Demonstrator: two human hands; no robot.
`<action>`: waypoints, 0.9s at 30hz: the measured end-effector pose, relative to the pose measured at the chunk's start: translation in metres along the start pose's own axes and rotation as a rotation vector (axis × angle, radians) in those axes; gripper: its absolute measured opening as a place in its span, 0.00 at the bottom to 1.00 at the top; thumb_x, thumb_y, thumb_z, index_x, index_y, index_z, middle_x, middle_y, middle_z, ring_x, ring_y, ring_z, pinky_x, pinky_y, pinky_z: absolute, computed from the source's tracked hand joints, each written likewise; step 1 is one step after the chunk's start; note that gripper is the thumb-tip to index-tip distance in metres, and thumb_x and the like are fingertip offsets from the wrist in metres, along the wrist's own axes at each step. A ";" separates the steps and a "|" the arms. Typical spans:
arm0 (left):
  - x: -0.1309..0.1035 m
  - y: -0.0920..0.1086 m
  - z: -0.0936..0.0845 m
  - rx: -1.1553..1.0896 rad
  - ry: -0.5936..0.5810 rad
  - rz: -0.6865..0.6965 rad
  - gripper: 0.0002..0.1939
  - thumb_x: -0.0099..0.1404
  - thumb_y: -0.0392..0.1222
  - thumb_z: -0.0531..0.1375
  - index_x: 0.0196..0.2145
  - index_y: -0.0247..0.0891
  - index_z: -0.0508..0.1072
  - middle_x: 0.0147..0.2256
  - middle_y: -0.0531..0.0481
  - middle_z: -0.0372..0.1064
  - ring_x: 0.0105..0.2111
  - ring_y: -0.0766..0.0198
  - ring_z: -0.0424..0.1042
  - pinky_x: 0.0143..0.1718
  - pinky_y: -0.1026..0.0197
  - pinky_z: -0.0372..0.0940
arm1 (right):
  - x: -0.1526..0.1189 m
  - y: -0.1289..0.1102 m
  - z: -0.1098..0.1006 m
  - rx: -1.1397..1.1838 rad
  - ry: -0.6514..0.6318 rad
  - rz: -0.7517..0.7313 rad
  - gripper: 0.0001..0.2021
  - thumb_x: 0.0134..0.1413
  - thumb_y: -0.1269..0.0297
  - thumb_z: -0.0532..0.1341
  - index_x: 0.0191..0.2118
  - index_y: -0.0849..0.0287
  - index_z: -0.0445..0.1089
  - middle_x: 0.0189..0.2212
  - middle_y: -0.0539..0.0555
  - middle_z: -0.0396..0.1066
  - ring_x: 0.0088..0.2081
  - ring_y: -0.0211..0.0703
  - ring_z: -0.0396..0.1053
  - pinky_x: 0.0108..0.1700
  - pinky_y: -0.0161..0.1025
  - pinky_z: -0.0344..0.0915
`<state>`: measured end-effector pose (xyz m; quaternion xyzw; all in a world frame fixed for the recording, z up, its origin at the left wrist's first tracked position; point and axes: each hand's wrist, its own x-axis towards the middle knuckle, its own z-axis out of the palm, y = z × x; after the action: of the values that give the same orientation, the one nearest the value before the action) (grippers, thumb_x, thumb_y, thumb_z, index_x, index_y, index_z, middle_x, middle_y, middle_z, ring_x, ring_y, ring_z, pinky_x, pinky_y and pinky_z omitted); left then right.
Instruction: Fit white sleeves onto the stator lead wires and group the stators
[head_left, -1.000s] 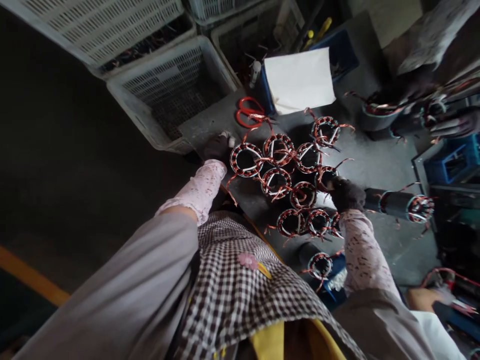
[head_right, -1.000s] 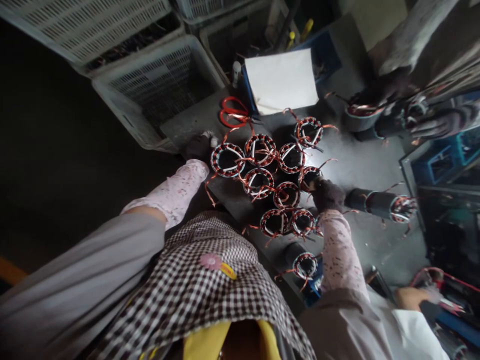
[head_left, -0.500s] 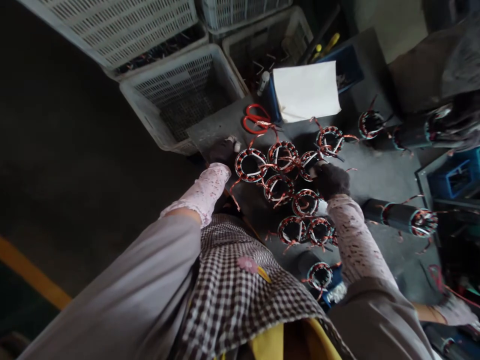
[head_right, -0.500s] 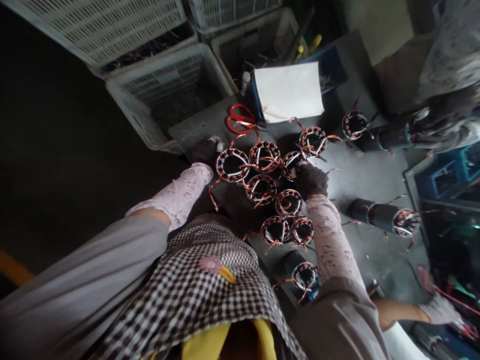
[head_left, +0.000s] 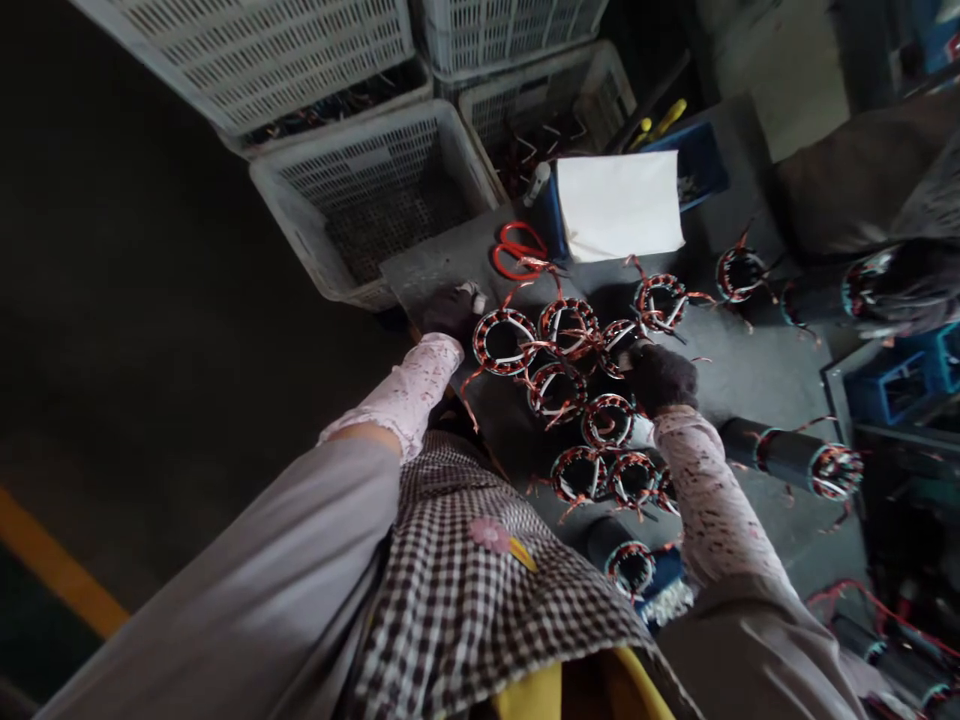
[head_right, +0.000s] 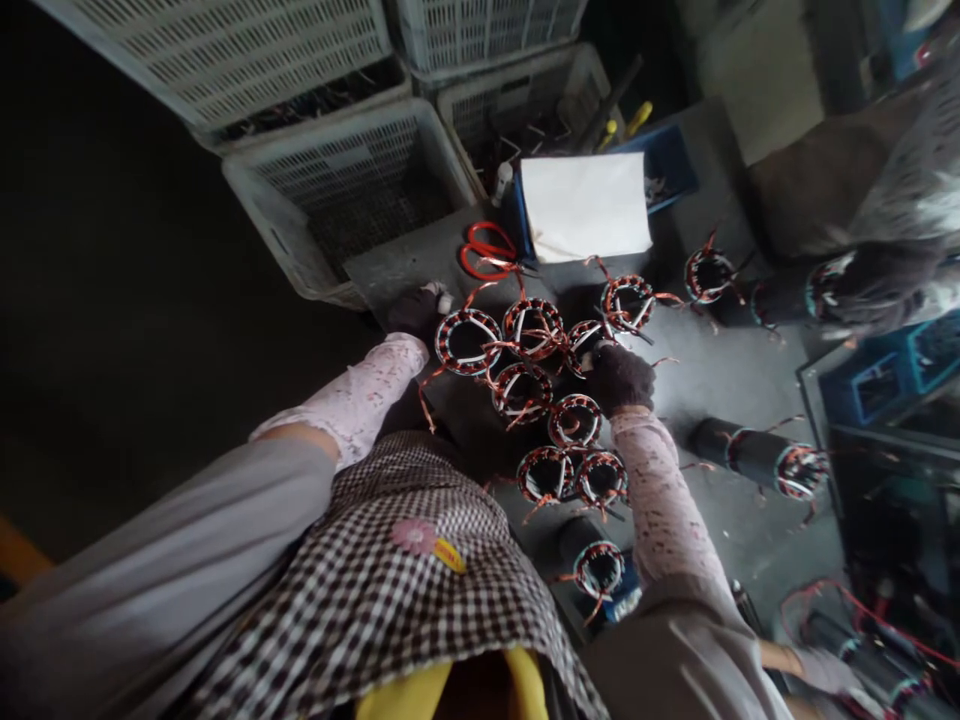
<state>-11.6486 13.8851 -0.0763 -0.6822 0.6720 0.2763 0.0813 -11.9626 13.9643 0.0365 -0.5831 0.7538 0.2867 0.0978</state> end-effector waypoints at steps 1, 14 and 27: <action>0.000 0.000 0.000 0.000 0.007 0.001 0.27 0.80 0.50 0.46 0.67 0.36 0.67 0.58 0.30 0.72 0.59 0.45 0.73 0.57 0.49 0.67 | 0.000 -0.002 -0.002 -0.004 -0.017 -0.017 0.22 0.69 0.51 0.52 0.50 0.56 0.79 0.41 0.61 0.80 0.39 0.50 0.75 0.38 0.40 0.59; 0.006 -0.003 0.012 -0.027 -0.015 -0.020 0.28 0.81 0.52 0.45 0.70 0.40 0.67 0.62 0.34 0.70 0.60 0.45 0.72 0.58 0.48 0.67 | 0.065 0.048 -0.041 0.249 0.265 0.145 0.19 0.69 0.56 0.60 0.56 0.59 0.79 0.49 0.65 0.80 0.47 0.46 0.73 0.42 0.42 0.55; 0.009 -0.006 0.019 -0.025 0.042 -0.023 0.28 0.81 0.52 0.46 0.68 0.38 0.69 0.60 0.33 0.71 0.57 0.44 0.73 0.55 0.47 0.68 | 0.084 0.029 -0.026 -0.089 0.182 0.074 0.23 0.72 0.54 0.54 0.51 0.66 0.80 0.43 0.69 0.79 0.42 0.49 0.72 0.37 0.46 0.48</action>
<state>-11.6480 13.8865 -0.0982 -0.6964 0.6623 0.2694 0.0615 -12.0100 13.8854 0.0263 -0.5822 0.7671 0.2692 -0.0076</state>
